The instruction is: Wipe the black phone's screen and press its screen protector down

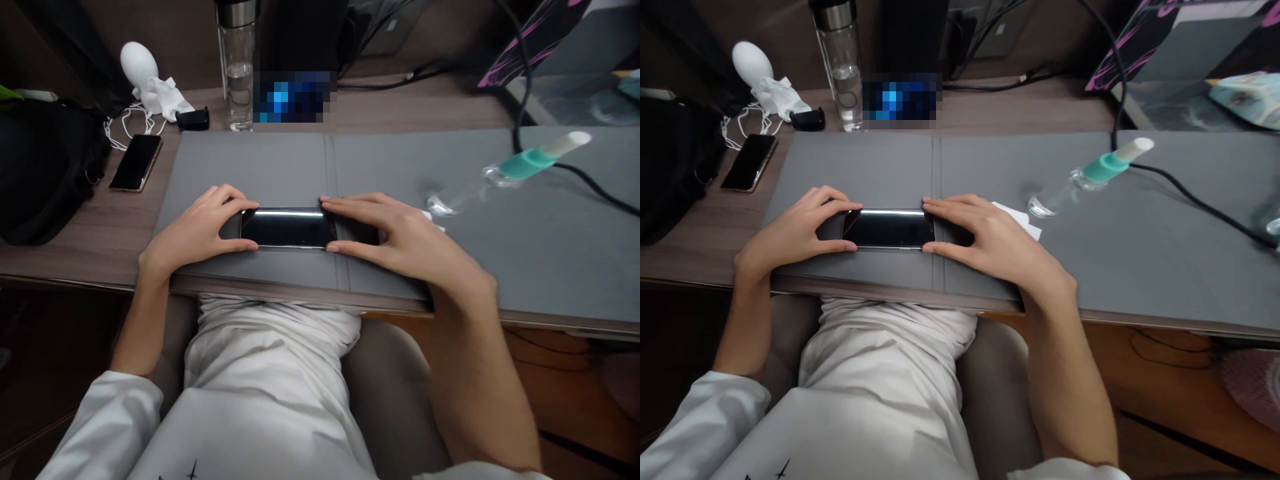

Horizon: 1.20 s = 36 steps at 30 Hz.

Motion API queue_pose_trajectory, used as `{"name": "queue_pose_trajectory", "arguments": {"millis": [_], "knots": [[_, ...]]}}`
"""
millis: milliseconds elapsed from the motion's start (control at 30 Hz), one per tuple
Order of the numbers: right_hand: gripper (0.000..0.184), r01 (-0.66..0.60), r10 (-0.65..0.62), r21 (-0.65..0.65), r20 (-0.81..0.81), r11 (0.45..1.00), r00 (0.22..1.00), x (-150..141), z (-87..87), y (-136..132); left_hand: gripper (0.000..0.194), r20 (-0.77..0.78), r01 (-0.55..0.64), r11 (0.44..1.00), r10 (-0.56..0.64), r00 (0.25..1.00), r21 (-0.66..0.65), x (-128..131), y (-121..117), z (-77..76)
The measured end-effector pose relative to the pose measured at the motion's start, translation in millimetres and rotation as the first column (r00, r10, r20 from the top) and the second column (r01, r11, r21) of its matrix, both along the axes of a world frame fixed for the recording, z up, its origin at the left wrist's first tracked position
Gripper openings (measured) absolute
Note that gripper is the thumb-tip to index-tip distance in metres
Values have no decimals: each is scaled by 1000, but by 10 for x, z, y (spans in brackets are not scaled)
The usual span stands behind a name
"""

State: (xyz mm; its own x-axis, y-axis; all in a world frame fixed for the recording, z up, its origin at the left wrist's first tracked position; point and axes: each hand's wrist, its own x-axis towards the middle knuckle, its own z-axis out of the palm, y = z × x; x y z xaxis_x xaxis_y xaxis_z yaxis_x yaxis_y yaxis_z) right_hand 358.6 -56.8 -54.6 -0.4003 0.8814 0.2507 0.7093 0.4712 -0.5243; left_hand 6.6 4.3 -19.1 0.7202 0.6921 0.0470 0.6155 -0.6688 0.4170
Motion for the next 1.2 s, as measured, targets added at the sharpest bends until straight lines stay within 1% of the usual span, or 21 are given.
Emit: {"name": "queue_pose_trajectory", "arguments": {"millis": [233,467,667,1000,1200], "knots": [[63,5,-5,-5,4,1000,1000,0,6,-2,61,5,-27,999,27,1000,-36,21,-4,15],[63,12,-12,-38,6,999,1000,-6,33,-3,62,-6,-28,999,28,1000,-45,29,-6,22],[62,12,-12,-7,-13,1000,1000,-3,10,-2,62,-5,-29,999,29,1000,-39,26,-4,17],[61,14,-14,-31,2,999,1000,-3,37,-3,60,2,-28,999,28,1000,-44,24,-4,18],[62,15,-14,-30,12,999,1000,-5,43,-11,60,13,-22,999,22,1000,-25,24,-4,12]]}}
